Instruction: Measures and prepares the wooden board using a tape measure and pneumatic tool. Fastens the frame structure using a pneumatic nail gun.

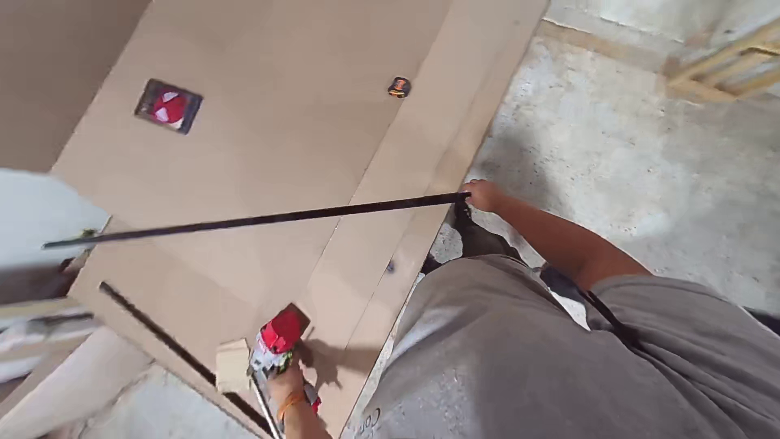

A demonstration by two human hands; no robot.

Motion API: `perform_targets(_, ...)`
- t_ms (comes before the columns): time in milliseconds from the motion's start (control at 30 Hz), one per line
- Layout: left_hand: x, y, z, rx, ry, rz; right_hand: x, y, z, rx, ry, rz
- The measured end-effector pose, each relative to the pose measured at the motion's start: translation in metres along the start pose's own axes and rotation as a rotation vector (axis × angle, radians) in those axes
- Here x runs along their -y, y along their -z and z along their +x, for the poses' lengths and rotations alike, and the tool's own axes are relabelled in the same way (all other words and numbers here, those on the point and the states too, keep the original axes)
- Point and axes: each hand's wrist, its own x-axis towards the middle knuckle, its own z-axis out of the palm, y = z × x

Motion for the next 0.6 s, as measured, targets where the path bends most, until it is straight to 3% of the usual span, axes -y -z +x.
perform_targets(167,-0.054,0.008,-0.059,0.049,0.078,-0.211,0.002,0.045,0.031,-0.034,-0.009,-0.087)
perform_targets(300,-0.123,-0.004,-0.141,-0.006,0.1,-0.333,0.004,0.077,0.059,-0.08,0.238,0.007)
perform_targets(400,-0.191,-0.029,-0.201,-0.069,0.102,-0.51,0.01,0.102,0.089,0.084,0.456,0.075)
perform_targets(467,-0.245,-0.043,-0.253,-0.093,0.104,-0.588,0.004,0.126,0.091,0.261,0.468,0.171)
perform_targets(600,-0.366,-0.052,-0.295,-0.036,-0.012,-0.58,-0.015,0.157,0.123,0.541,0.45,0.327)
